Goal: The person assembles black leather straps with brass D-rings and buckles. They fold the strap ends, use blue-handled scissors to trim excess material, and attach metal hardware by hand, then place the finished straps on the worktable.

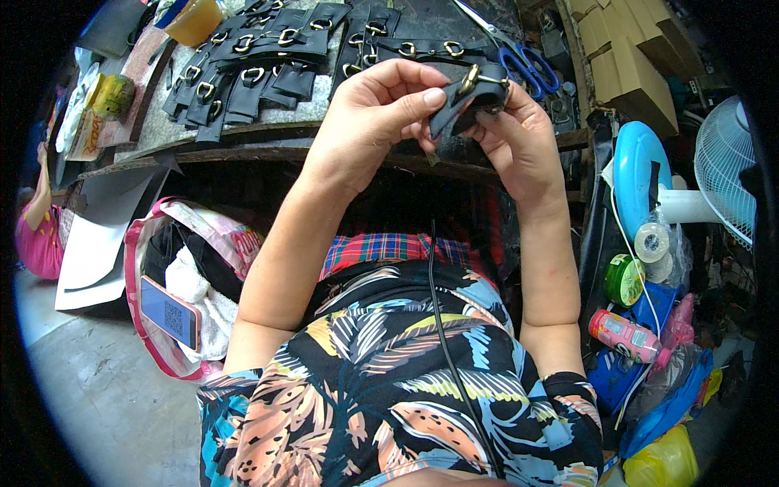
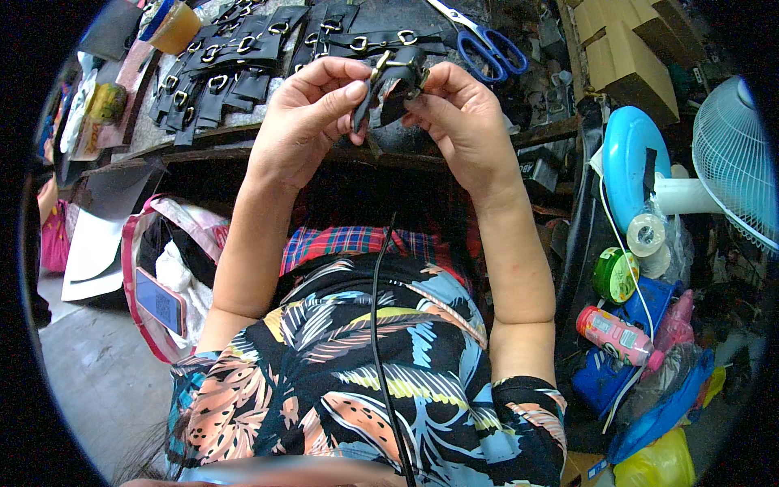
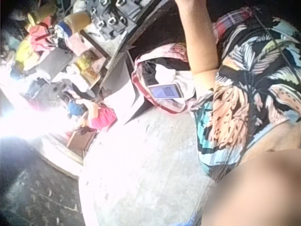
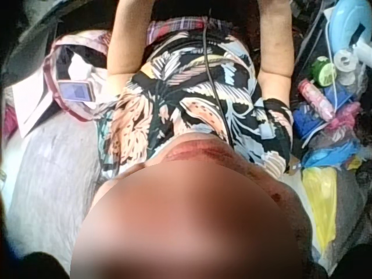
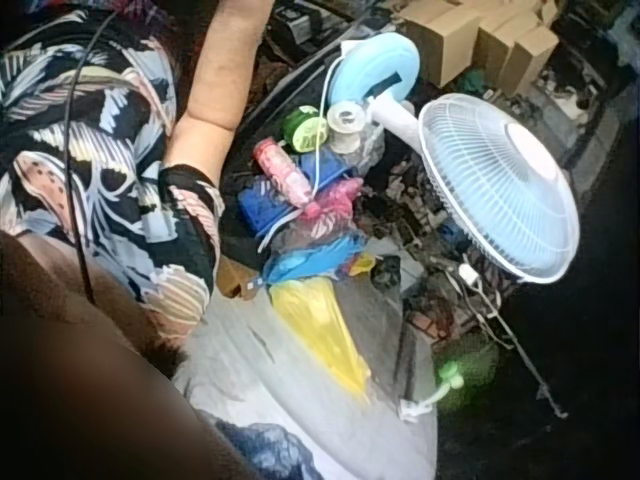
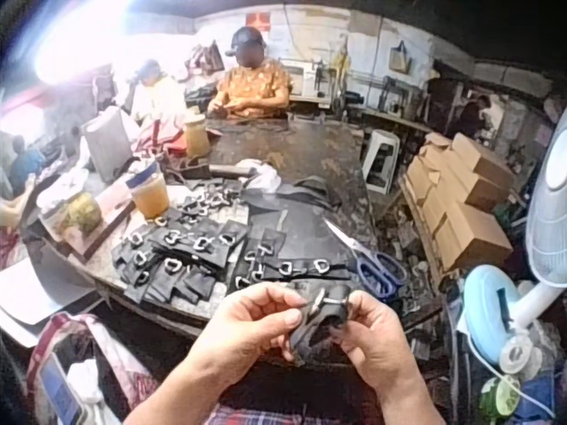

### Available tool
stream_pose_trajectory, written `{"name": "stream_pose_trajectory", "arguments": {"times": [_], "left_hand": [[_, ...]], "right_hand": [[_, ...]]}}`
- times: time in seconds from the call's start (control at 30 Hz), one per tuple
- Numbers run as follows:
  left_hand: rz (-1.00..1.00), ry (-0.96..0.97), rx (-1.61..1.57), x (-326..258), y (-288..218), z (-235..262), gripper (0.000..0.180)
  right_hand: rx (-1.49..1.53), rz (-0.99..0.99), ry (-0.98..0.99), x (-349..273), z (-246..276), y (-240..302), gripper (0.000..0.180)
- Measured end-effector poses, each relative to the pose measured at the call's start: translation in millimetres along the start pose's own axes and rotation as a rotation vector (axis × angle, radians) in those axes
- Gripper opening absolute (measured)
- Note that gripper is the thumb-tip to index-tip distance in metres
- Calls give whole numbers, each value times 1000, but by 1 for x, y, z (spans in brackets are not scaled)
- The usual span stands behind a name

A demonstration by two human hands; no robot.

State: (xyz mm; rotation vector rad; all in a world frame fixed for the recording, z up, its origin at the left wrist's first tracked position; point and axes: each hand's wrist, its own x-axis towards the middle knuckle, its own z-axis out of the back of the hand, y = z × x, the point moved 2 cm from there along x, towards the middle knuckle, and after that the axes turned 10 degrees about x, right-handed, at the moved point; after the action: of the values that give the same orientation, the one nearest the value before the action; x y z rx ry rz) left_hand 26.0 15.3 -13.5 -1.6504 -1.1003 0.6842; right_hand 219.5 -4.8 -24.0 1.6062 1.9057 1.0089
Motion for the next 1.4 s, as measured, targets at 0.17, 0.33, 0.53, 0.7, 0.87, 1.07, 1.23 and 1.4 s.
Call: {"name": "stream_pose_trajectory", "arguments": {"times": [0.17,0.33,0.53,0.7,0.87,1.07,1.23,1.4], "left_hand": [[-149,-105,30,-1,12,-18,20],[-111,-147,194,-1,6,-20,21],[-155,-109,923,-20,-29,16,21],[-422,-192,1598,-32,-17,6,20],[-615,-185,1512,-25,-10,-2,20],[-546,-186,1475,-23,3,-7,26],[-496,-204,1452,-22,3,-6,25],[-526,-197,1420,-22,2,-7,21]], "right_hand": [[-17,-14,-44,-1,-1,-6,27],[-102,-7,-152,-5,-7,1,37],[-687,74,-152,-14,1,44,26],[-1582,348,-34,-18,-5,39,18],[-1385,329,95,-15,-14,37,20],[-1392,405,20,-11,-18,10,11],[-1350,362,32,-13,-14,11,10],[-1237,346,28,-10,-8,11,11]]}}
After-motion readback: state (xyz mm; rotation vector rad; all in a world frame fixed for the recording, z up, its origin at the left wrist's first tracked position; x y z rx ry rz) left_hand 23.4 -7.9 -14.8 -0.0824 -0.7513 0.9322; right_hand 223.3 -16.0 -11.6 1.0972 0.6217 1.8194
